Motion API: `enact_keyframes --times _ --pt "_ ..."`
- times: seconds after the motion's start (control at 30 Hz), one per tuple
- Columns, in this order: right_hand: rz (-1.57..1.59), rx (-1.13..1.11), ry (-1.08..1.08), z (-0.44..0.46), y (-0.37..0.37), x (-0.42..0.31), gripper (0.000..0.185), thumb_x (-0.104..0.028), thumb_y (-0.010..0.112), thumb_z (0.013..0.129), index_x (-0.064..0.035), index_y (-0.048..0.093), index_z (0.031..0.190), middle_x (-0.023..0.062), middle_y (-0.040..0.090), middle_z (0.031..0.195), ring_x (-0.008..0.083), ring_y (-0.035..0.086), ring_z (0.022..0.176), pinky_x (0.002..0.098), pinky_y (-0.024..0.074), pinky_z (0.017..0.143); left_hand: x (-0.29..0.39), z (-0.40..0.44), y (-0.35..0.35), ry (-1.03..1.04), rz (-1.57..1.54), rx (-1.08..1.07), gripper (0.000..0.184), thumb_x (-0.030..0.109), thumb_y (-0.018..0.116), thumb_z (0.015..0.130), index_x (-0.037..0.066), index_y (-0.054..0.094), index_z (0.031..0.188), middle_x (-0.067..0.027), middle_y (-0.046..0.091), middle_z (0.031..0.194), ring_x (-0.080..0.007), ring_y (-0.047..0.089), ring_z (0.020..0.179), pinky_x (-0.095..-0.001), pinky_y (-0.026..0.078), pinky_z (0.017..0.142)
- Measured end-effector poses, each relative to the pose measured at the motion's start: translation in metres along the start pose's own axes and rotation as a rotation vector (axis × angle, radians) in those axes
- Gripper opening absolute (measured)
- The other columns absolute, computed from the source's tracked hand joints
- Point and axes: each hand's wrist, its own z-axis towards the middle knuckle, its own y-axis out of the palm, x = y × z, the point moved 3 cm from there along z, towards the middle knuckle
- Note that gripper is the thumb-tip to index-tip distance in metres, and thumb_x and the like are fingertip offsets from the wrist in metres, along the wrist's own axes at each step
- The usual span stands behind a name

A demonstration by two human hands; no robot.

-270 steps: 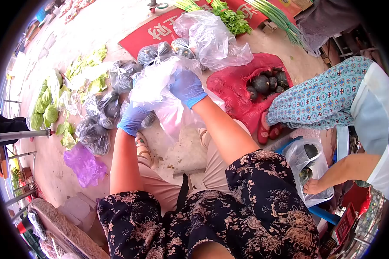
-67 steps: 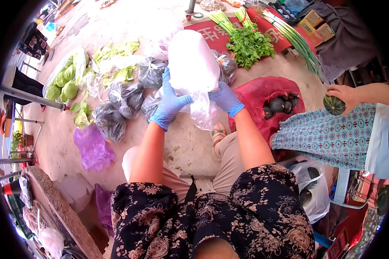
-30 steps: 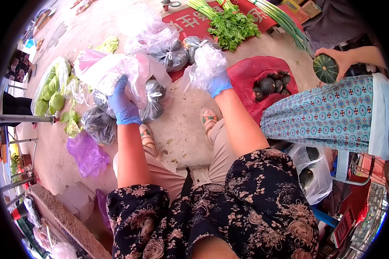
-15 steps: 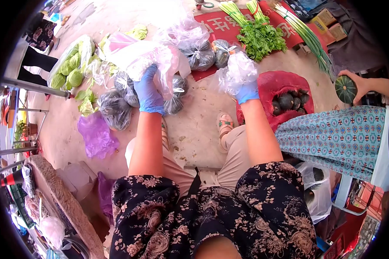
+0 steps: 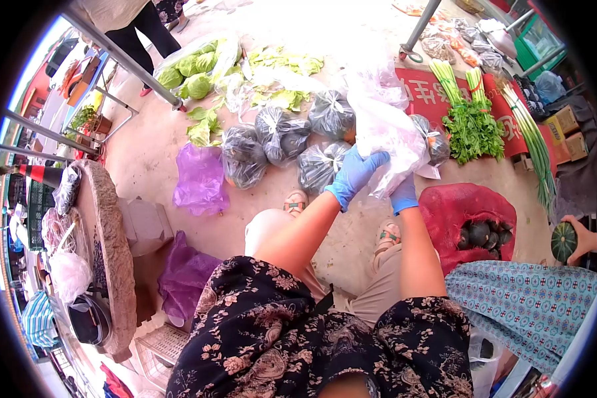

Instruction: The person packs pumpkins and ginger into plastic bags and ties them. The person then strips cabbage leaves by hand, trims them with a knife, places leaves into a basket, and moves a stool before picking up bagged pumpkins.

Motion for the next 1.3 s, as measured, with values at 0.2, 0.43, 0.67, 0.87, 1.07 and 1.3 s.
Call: enact_keyframes --times 0.2,0.43,0.67,0.87,1.07,1.3 --pt "0.315 0.239 0.076 0.001 0.043 -0.044 0.033 -0.018 0.032 0.092 -0.0047 0.037 0.121 0.0087 0.047 0.113 0.0202 0.048 0.101 0.0328 0.0421 0.086 0.018 -0.001 -0.008 -0.289 -0.175 -0.126 0.041 0.024 0.058 0.081 0.002 0.05 0.114 -0.0076 0.055 0.108 -0.0148 0.051 0.096 -0.0283 0.041 0.084" --pt "0.053 0.124 -0.055 0.001 0.06 -0.056 0.03 -0.014 0.039 0.089 -0.0019 0.04 0.117 0.0082 0.05 0.107 0.0185 0.051 0.093 0.0302 0.0445 0.08 0.015 0.002 -0.018 -0.346 -0.179 -0.103 0.041 0.024 0.057 0.083 0.001 0.049 0.116 -0.0063 0.054 0.109 -0.0136 0.05 0.096 -0.0271 0.04 0.084" --pt "0.073 0.0 0.0 0.004 0.089 -0.093 0.047 -0.022 0.053 0.082 -0.0008 0.039 0.122 0.0082 0.047 0.117 0.0174 0.045 0.109 0.0303 0.0329 0.094 0.015 0.009 -0.033 -0.257 -0.154 0.17 0.041 0.024 0.063 0.077 -0.002 0.055 0.109 -0.0079 0.06 0.101 -0.0139 0.055 0.087 -0.0267 0.043 0.076" --pt "-0.192 0.069 0.079 0.001 0.104 -0.1 0.054 -0.029 0.058 0.082 -0.0008 0.04 0.123 0.0058 0.047 0.117 0.0148 0.045 0.108 0.0275 0.0351 0.092 0.006 0.006 -0.031 -0.188 0.27 0.143 0.038 0.024 0.062 0.076 -0.001 0.057 0.105 -0.0102 0.062 0.096 -0.016 0.058 0.085 -0.0291 0.045 0.074" --pt "-0.036 0.253 0.129 -0.003 0.09 -0.093 0.031 -0.016 0.059 0.081 -0.0008 0.054 0.108 0.0051 0.058 0.1 0.0113 0.055 0.087 0.0231 0.0449 0.076 0.009 0.005 -0.015 -0.196 0.089 0.102 0.032 0.017 0.062 0.078 0.0 0.057 0.105 -0.0054 0.061 0.096 -0.0139 0.055 0.085 -0.0275 0.044 0.075" --pt "-0.03 0.256 -0.006 -0.01 0.07 -0.093 0.024 -0.016 0.054 0.086 -0.0015 0.056 0.105 0.0037 0.059 0.097 0.0092 0.055 0.082 0.022 0.046 0.07 -0.009 0.005 0.004 -0.265 0.085 0.05 0.025 0.02 0.057 0.083 0.0 0.058 0.098 -0.0007 0.058 0.081 -0.0071 0.051 0.069 -0.0211 0.042 0.061"
